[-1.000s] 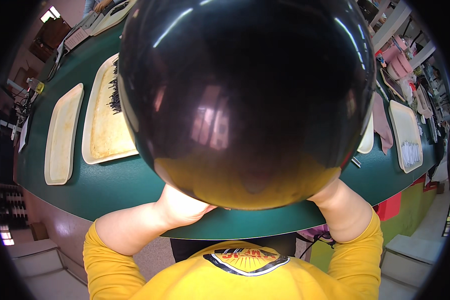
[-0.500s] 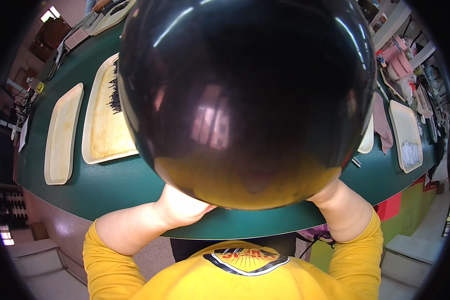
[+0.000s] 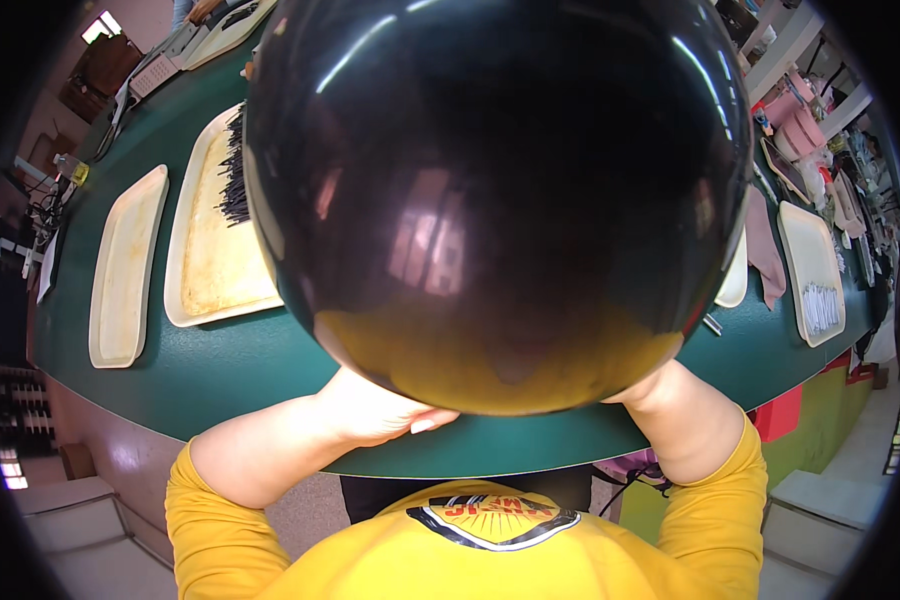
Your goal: Assemble and sort small black electronic pins into a tray at a factory workbench.
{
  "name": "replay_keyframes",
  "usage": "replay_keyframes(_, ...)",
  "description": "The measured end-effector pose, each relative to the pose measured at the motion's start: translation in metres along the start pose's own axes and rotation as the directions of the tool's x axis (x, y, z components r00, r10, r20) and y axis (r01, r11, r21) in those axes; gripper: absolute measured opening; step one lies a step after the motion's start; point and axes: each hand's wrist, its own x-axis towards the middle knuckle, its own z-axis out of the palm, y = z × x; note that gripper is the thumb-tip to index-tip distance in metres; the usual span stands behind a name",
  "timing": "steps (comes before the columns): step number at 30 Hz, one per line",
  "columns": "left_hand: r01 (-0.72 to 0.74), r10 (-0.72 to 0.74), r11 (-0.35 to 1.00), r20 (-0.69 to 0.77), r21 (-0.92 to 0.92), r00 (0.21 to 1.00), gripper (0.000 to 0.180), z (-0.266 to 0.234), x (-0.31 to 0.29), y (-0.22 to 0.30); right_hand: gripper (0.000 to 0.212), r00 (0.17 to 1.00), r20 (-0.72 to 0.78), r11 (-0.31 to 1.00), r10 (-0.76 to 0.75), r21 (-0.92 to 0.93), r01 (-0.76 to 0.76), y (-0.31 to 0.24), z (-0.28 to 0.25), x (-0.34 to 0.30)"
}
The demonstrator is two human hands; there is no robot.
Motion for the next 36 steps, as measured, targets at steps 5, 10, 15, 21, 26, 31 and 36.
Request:
replay_keyframes(5, -0.175, 0.237, 0.874, -0.085, 0.454, 0.968, 0.003, 0.004, 0.000, -0.002, 0.007, 0.996, 0.073, 0.970, -0.045, 0.242, 0.026, 0.005, -0.015, -0.003)
replay_keyframes(10, -0.150, 0.169, 0.807, 0.021, 0.572, 0.985, 0.021, -0.002, -0.002, -0.002, 0.011, 0.980, -0.147, 0.990, -0.137, -0.048, 0.132, 0.002, 0.000, -0.003)
replay_keyframes(15, -0.157, 0.201, 0.862, -0.040, 0.482, 0.979, 0.014, 0.007, 0.000, -0.002, 0.013, 1.000, -0.008, 0.965, 0.015, 0.261, -0.012, 0.006, -0.014, -0.004)
replay_keyframes(21, -0.161, 0.240, 0.880, -0.124, 0.447, 0.963, 0.009, 0.012, 0.002, -0.002, 0.011, 0.995, -0.079, 0.944, -0.062, 0.320, 0.084, 0.017, -0.006, -0.003)
replay_keyframes(26, -0.053, 0.164, 0.864, -0.179, 0.500, 0.970, 0.005, -0.001, -0.004, -0.004, 0.004, 0.971, -0.064, 0.973, -0.230, -0.022, 0.229, 0.009, -0.004, -0.004)
replay_keyframes(31, -0.107, 0.357, 0.467, -0.077, 0.877, 0.931, 0.016, 0.005, 0.002, -0.007, 0.008, 0.884, 0.031, 0.822, -0.467, -0.353, 0.447, 0.006, -0.010, -0.003)
replay_keyframes(36, -0.155, 0.329, 0.567, -0.050, 0.809, 0.943, 0.020, -0.004, 0.001, -0.009, 0.008, 0.930, -0.020, 0.899, -0.367, -0.265, 0.348, 0.003, -0.005, -0.003)
